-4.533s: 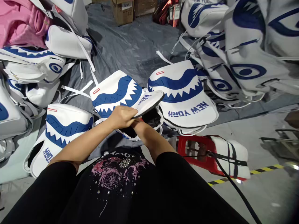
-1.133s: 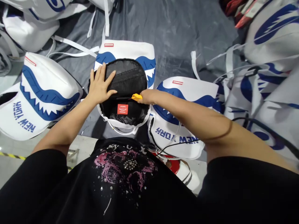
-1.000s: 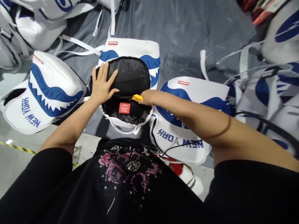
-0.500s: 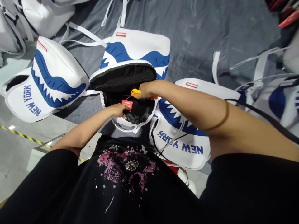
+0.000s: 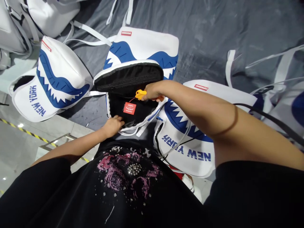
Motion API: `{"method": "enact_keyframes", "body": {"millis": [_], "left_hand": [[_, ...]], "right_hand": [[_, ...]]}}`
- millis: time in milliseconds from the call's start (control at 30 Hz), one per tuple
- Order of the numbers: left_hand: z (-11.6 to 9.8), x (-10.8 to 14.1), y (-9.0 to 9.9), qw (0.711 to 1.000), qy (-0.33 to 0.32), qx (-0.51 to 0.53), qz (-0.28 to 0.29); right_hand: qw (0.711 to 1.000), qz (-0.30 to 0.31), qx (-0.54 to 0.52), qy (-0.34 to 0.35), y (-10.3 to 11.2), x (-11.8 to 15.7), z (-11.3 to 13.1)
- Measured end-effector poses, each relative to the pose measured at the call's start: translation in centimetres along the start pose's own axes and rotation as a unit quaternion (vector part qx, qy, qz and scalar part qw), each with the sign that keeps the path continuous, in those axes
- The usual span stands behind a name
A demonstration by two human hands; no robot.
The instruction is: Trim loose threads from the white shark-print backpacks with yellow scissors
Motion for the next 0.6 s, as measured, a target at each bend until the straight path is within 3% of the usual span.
{"method": "enact_keyframes", "body": {"millis": [100, 200, 367, 600], "left_hand": [[0.8, -2.9, 0.6, 0.992, 0.077, 0.051, 0.086], [0.6, -5.3, 1.0, 0.979, 0.114, 0.063, 0.158], [-0.7, -4.8, 0.8, 0.978, 0.116, 0.066, 0.162], [-0.9, -3.4, 0.1, 0.985, 0.114, 0.057, 0.114]], "right_hand": [[0.995, 0.086, 0.018, -0.045, 0.1, 0.8, 0.0], [0.994, 0.099, -0.007, -0.047, 0.4, 1.7, 0.3], [0.994, 0.087, -0.002, -0.059, 0.3, 1.8, 0.3], [0.996, 0.08, 0.018, -0.036, 0.2, 1.6, 0.2]]}}
Point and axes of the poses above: each hand's wrist, its own x-axis away from the middle knuckle, its own y-axis out of the back of the hand, z = x × y, the point moved 2 cm from there along -x, towards the middle knuckle, and after that the axes turned 4 degrees about -z, right-handed, at the moved point
